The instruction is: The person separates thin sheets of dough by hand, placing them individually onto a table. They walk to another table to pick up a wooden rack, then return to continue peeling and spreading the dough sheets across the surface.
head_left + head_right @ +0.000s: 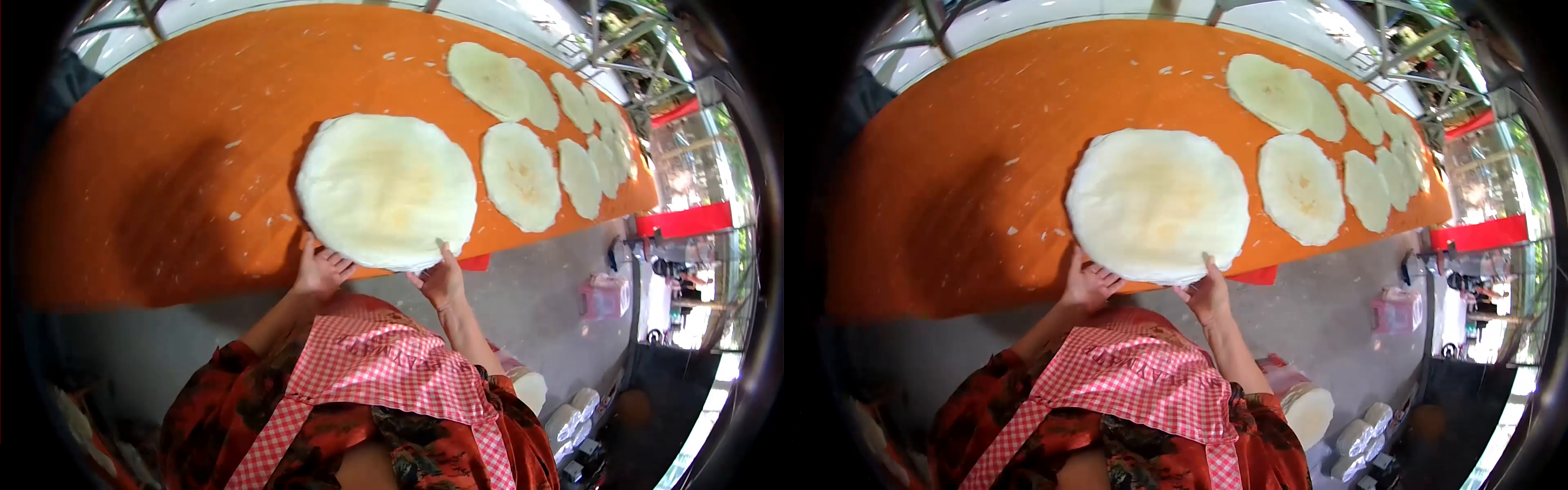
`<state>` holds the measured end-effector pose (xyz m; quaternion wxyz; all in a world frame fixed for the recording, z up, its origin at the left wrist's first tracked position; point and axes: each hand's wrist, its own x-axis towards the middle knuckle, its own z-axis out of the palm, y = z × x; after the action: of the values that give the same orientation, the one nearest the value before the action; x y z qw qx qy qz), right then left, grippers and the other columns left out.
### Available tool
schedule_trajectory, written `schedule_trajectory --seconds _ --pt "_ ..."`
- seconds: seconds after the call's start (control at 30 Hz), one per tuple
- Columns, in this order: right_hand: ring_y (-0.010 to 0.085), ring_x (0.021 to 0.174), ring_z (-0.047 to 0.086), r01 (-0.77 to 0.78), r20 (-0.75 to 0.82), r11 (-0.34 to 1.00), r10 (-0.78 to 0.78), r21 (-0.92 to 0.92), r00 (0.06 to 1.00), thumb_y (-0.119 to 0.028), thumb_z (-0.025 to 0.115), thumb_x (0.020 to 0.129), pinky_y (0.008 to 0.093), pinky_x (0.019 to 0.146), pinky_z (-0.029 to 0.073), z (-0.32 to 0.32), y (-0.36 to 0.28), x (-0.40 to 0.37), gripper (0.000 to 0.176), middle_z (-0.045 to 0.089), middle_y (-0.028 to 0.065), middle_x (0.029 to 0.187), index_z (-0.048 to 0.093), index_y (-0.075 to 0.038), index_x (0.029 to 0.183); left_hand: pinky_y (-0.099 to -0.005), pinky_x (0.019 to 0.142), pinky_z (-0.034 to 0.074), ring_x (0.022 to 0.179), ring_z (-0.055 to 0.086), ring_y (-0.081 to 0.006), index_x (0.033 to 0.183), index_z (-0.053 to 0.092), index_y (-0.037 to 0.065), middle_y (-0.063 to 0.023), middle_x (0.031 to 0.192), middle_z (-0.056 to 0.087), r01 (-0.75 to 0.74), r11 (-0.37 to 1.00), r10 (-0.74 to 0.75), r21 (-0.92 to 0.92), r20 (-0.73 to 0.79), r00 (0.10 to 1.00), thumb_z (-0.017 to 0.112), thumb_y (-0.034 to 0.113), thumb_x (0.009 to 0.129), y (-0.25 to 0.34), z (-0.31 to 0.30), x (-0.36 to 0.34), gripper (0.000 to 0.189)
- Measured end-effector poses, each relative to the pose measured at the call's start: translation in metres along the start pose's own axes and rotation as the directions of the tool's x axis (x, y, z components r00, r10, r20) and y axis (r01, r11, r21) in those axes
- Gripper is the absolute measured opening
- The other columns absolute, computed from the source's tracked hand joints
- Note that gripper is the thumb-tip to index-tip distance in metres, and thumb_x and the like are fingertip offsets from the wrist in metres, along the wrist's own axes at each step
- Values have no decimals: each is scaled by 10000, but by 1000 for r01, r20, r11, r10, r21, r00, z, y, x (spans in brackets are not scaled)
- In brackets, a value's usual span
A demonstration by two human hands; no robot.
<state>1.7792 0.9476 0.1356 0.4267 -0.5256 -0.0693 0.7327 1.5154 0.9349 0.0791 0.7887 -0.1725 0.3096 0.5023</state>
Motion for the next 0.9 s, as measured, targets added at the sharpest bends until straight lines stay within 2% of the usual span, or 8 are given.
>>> schedule_trajectory --seconds 0.17,0.43,0.63,0.7,0.77,0.83,0.87,0.9 --pt "293 1074 529 -41 125 999 40 9 991 -533 555 864 424 868 508 31 4 -19 677 486 161 1260 400 -68 1332 -516 1061 314 1320 350 -318 1384 386 134 -104 1418 416 -217 974 224 -63 407 886 312 650 906 32 38 15 707" --pt "253 941 562 -227 294 959 170 170 940 -442 571 892 427 914 500 90 59 16 626 536 138 1099 387 1 1294 -529 995 383 1275 412 -325 1378 405 125 -92 1420 418 -236 970 221 54 209 953 368 690 870 122 52 -23 761" --pt "254 932 604 -251 406 960 279 -121 870 -575 519 876 395 848 519 167 75 63 650 603 139 1034 523 20 1138 -526 989 383 1288 394 -310 1390 394 152 -83 1427 408 -460 886 463 -59 149 874 370 673 882 189 4 -50 729" --pt "255 788 631 -263 243 709 526 -654 815 -634 498 856 400 772 538 186 66 59 671 640 123 860 610 24 924 -504 1012 363 1298 382 -302 1404 372 163 -69 1441 388 -519 853 521 -53 153 840 347 661 896 206 -20 -65 711" --pt "242 647 633 268 346 374 160 -888 925 -553 616 818 340 624 546 238 57 21 530 624 130 694 611 -23 807 -490 1059 316 1324 345 -295 1420 342 159 -65 1462 357 -607 794 605 -37 150 782 326 658 905 211 -25 -79 718" --pt "270 746 647 780 767 3 -180 -626 616 -477 696 779 350 663 542 267 64 8 467 644 139 791 614 -26 867 -494 1057 316 1320 351 -289 1413 352 163 -60 1457 365 -619 779 627 -102 111 771 327 655 907 217 -46 -81 706" --pt "306 912 625 894 933 -283 -206 -346 296 -346 772 704 369 724 527 290 64 8 437 636 145 950 619 -40 975 -495 1056 317 1319 353 -287 1412 355 165 -61 1455 368 -613 780 624 -130 86 776 328 655 907 217 -56 -80 704" --pt "313 944 610 894 963 -361 -142 -265 228 -344 772 699 379 740 522 304 74 17 458 626 149 994 615 -37 1000 -495 1055 318 1318 355 -285 1410 359 166 -62 1453 372 -608 778 623 -161 68 779 329 655 907 218 -64 -78 702"
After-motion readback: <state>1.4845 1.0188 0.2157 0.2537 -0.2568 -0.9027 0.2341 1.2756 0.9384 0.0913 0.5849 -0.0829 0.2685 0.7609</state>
